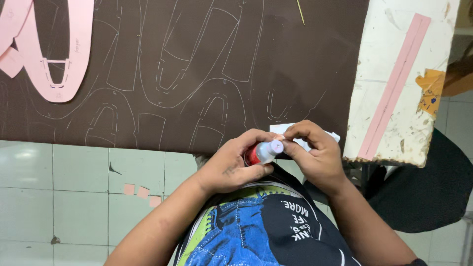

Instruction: The person wipes a small glue bottle with tissue, then places pink shoe pattern pieces on a large sheet of brown pattern paper and traces around them with a pen. They gather several traced pattern pieces into a stack and continue tracing another piece.

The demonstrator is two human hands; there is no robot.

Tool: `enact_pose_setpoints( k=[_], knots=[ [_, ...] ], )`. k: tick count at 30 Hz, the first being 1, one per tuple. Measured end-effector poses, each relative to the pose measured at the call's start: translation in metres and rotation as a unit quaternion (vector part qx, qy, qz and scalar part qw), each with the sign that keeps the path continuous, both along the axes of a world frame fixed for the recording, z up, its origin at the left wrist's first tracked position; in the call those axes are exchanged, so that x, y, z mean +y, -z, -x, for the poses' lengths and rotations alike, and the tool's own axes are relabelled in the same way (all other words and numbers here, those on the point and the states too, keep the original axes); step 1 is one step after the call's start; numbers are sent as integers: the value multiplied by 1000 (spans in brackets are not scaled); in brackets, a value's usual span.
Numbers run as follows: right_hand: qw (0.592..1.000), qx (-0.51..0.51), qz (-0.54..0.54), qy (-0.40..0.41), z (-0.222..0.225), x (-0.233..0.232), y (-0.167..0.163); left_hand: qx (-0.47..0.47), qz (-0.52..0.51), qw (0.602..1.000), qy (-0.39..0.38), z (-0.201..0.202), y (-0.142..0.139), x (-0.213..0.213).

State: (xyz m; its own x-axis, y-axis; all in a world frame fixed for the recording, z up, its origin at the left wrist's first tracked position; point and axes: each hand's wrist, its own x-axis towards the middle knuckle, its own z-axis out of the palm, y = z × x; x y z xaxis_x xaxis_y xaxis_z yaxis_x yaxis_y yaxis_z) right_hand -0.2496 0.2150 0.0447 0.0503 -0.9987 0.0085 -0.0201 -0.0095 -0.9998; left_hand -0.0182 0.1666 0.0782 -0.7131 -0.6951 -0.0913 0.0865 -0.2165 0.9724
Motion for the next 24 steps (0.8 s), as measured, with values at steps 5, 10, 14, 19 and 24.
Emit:
enact_pose_setpoints(
  k=[5, 10, 14, 19, 24],
  knots=[
    [997, -30, -73, 17, -5, 6, 20, -65, 1, 997, -29, -3, 9, 7],
    [999, 51, -7, -15, 1, 1, 14, -21, -67, 997, -41, -3, 17, 11],
    [980, 188, 29, -54, 6, -3, 0, -92, 21, 994, -55, -4, 15, 10],
    [968, 236, -81, -26, 5, -4, -13, -137, 60, 987, -54, -5, 14, 10],
    [994, -66, 16, -81, 4, -3, -3, -87, 28, 995, -29, -1, 15, 11]
  ],
)
